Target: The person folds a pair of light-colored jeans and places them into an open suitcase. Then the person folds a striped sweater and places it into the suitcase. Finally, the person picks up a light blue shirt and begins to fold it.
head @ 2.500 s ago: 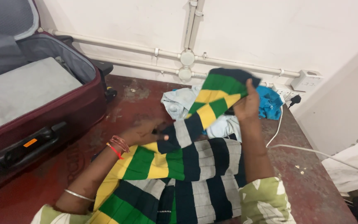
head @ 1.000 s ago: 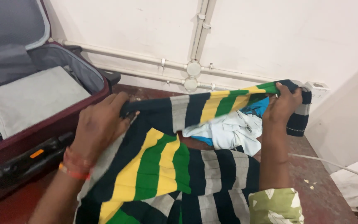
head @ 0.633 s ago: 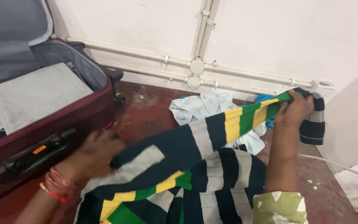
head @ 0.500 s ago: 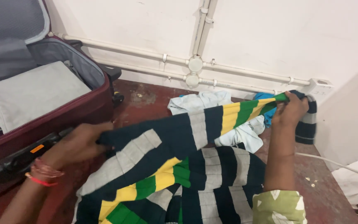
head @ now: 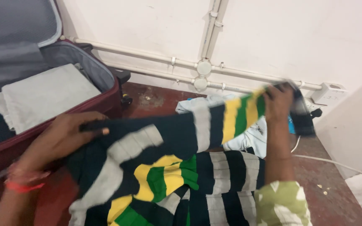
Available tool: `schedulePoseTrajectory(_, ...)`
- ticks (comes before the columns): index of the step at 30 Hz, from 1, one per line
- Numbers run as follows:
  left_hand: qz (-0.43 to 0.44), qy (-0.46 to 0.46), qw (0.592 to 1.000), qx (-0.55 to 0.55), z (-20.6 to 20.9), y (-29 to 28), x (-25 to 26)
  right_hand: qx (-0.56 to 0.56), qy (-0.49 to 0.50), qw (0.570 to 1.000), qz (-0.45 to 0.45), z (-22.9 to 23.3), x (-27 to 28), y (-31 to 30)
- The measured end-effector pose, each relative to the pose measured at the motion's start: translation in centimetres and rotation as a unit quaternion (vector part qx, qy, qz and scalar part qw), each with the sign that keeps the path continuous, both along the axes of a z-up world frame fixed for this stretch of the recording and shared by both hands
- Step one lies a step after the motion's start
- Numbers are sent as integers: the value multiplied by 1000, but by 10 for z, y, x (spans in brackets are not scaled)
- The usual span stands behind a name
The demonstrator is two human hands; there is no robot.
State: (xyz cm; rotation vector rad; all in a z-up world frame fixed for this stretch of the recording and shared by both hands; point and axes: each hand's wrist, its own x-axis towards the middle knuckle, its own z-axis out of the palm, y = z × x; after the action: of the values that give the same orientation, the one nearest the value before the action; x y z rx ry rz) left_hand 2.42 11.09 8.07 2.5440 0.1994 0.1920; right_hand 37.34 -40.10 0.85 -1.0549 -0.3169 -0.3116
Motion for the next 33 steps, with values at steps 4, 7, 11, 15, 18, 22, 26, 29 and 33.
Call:
schedulePoseTrajectory(4,162,-82,944,275,-59,5,21,-199,-30,956,216,20,9,76)
schedulePoseTrajectory(7,199,-141,887,392,-98,-2,21,-362,-21,912,189,18,-6,102)
schedulePoseTrajectory(11,106,-203,917,326,-130,-25,38,-459,-63,844,271,-25,-36,110)
schedulePoseTrajectory(15,2,-107,990,97,-156,-30,74,-710,-13,655,260,-77,-53,84)
schedulePoseTrajectory(18,20,-5,990,139,-186,-24,110,-787,-82,588,171,-102,-52,41)
schedulePoseTrajectory(22,45,62,986,148,-224,-12,158,-874,-25,486,5,-125,-47,-24)
schedulePoseTrajectory(26,68,75,984,146,-249,-5,185,-833,1,552,42,-146,-44,-78)
schedulePoseTrajectory(29,93,54,982,154,-263,4,195,-793,-32,608,-21,-159,-43,-95)
schedulePoseTrajectory(33,116,9,978,172,-286,13,202,-772,-22,635,34,-169,-54,-99)
